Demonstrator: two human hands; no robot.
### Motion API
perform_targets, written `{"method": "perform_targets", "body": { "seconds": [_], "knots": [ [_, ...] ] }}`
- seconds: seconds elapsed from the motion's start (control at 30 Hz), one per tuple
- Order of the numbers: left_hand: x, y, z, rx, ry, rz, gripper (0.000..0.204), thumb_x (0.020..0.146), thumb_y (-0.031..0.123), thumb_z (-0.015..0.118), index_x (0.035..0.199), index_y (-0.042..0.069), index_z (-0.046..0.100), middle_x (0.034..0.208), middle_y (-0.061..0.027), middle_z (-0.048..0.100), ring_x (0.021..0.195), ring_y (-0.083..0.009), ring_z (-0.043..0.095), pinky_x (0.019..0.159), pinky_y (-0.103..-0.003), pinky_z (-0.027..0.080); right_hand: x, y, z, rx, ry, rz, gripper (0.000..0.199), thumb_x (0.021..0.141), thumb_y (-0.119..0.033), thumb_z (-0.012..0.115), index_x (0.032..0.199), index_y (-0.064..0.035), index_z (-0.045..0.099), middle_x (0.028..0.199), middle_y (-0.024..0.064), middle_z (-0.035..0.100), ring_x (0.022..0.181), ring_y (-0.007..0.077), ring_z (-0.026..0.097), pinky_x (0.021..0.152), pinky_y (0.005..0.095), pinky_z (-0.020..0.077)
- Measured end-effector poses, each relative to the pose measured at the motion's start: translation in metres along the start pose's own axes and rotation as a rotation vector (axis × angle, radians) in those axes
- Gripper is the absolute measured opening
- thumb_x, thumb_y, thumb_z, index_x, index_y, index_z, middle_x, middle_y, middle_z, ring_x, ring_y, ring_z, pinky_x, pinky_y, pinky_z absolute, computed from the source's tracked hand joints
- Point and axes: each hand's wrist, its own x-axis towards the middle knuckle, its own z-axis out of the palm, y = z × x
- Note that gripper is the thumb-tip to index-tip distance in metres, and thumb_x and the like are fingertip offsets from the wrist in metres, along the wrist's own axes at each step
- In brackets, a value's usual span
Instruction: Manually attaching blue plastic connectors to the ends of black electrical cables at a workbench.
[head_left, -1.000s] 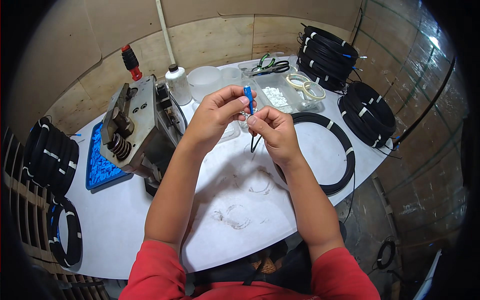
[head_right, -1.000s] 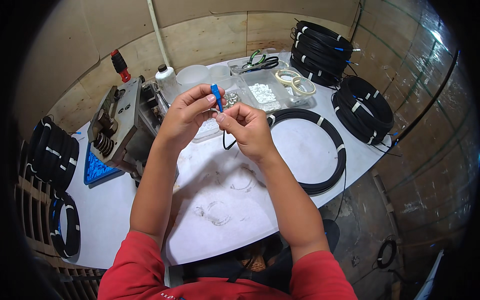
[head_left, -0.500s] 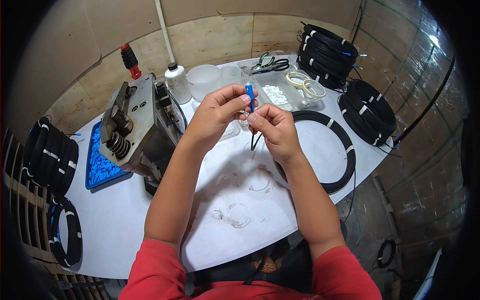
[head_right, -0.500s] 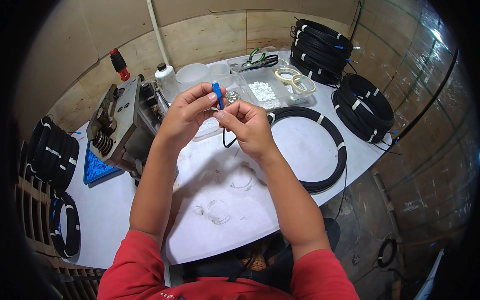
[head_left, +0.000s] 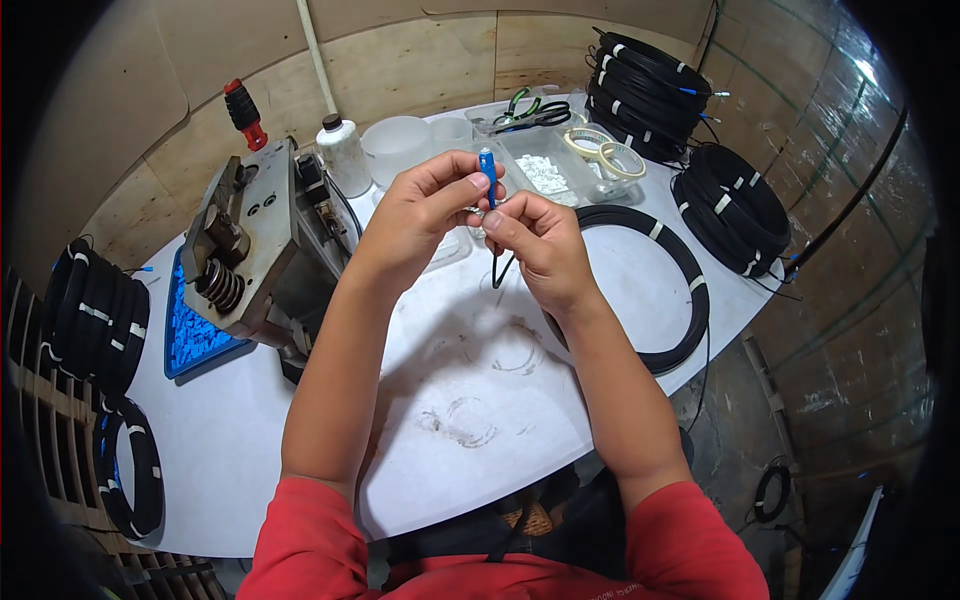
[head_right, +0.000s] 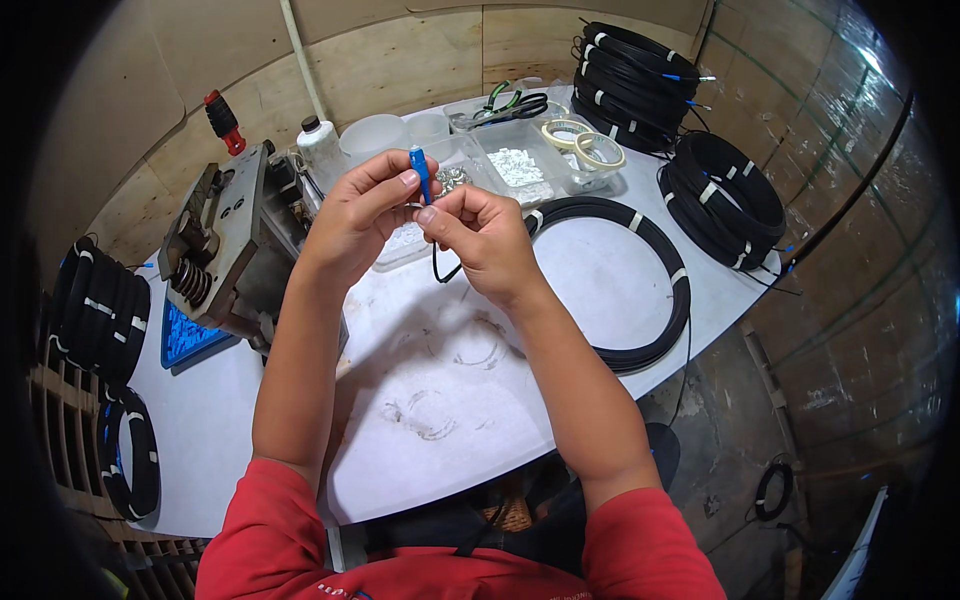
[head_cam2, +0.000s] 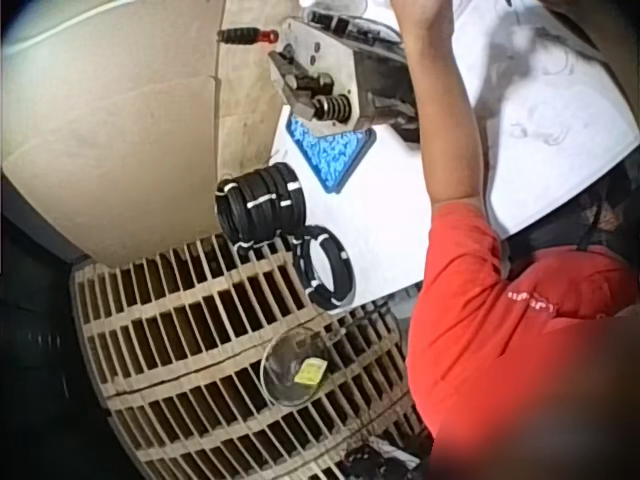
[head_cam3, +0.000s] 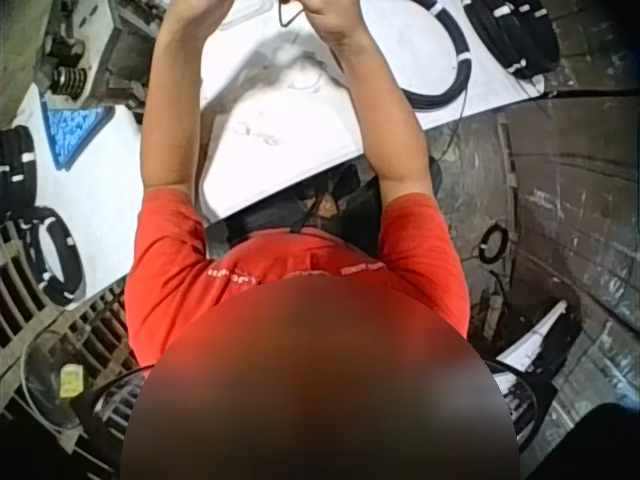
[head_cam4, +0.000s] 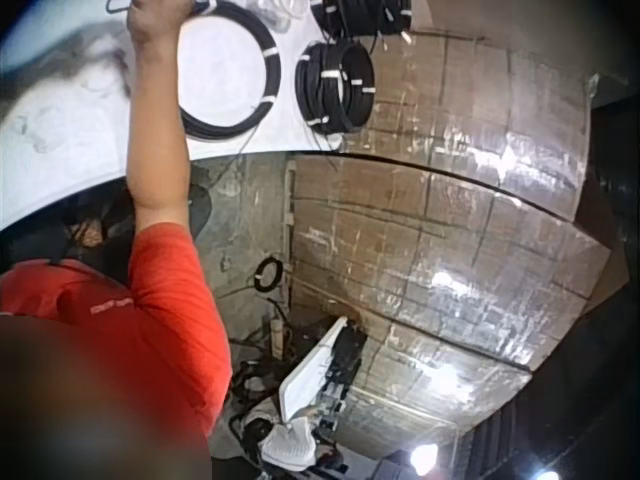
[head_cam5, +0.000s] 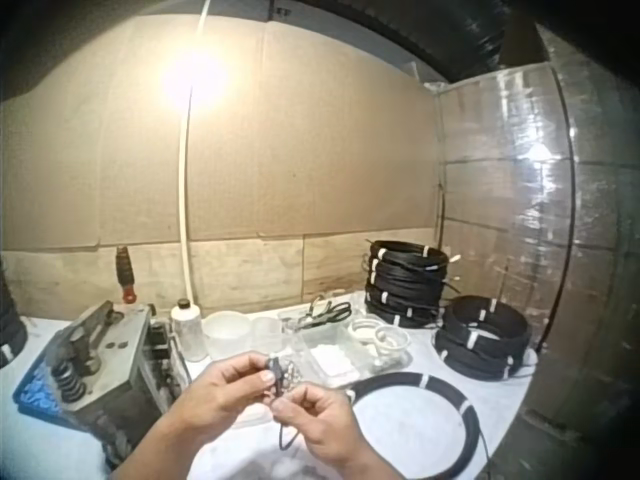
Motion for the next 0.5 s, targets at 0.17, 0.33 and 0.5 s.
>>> {"method": "perform_targets", "body": {
  "seconds": [0.17, 0.33, 0.5],
  "knots": [
    [0.0008, -0.0013, -0.0029, -0.005, -0.005, -0.006, 0.021, 0.093, 0.017, 0.059, 0.107, 0.002, 0.063, 0.093, -0.0016, 0.063, 0.083, -0.0078, 0.056, 0.075, -0.023, 0.045, -0.0002, -0.0017, 0.0018, 0.005, 0.001, 0.007, 0.012, 0.087, -0.013, 0.068, 0.082, -0.0031, 0.064, 0.072, 0.0002, 0.06, 0.066, 0.0057, 0.052, 0.061, 0.0216, 0.043],
    [0.001, -0.0017, -0.003, -0.005, -0.023, 0.007, 0.022, 0.093, 0.018, 0.059, 0.108, 0.002, 0.063, 0.093, -0.0018, 0.063, 0.083, -0.0078, 0.056, 0.075, -0.023, 0.045, 0.0, -0.0018, 0.0014, -0.004, 0.002, 0.006, 0.013, 0.087, -0.014, 0.069, 0.081, -0.0032, 0.063, 0.072, 0.0003, 0.06, 0.066, 0.0058, 0.051, 0.061, 0.0217, 0.0431],
    [0.0016, -0.0029, -0.0036, 0.006, -0.024, 0.014, 0.022, 0.093, 0.018, 0.059, 0.108, 0.002, 0.063, 0.093, -0.0015, 0.063, 0.083, -0.0075, 0.056, 0.074, -0.023, 0.045, 0.0, -0.0015, 0.0019, -0.008, 0.006, -0.006, 0.013, 0.086, -0.014, 0.069, 0.081, -0.0031, 0.063, 0.072, 0.0005, 0.06, 0.066, 0.0058, 0.051, 0.061, 0.0216, 0.0428]
  ]
}}
